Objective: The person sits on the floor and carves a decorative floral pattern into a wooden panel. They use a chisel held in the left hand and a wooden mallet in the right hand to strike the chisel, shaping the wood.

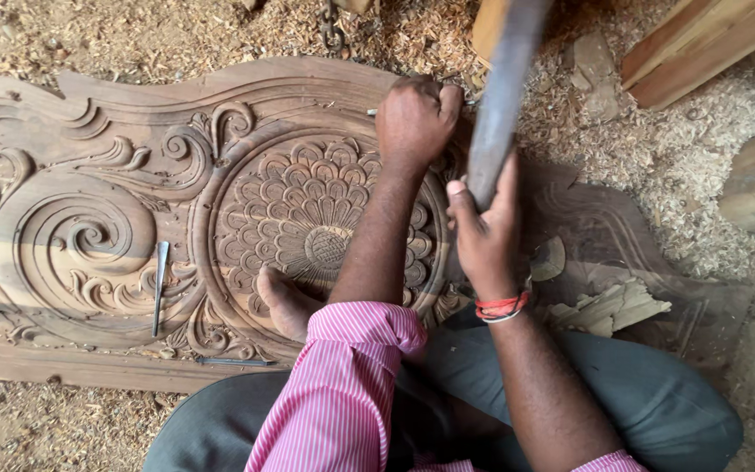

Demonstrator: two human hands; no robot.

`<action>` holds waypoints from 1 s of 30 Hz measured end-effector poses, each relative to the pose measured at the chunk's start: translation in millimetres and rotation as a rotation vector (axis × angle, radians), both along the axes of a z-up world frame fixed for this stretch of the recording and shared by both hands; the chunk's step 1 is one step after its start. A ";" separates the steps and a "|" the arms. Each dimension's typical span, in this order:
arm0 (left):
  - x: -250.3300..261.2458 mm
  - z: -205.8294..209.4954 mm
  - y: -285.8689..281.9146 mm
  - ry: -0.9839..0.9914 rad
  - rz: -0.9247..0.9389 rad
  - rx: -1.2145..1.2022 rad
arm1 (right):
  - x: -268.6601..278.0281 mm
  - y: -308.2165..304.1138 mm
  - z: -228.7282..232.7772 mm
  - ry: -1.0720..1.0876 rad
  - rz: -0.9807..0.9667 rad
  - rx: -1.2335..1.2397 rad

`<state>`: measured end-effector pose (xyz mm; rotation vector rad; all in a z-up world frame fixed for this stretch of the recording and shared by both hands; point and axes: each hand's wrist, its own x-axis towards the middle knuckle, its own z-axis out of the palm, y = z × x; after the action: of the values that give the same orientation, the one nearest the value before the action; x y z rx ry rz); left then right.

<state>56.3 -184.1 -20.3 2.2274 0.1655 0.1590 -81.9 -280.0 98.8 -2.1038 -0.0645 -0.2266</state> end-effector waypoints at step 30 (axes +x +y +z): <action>10.7 -14.3 -0.4 -0.005 0.046 -0.015 | -0.5 -8.9 -19.6 -0.154 -0.020 -0.350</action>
<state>67.0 -184.5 -34.6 2.2088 0.2141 0.1880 -82.3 -288.9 79.2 -2.4324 -0.1861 -0.4145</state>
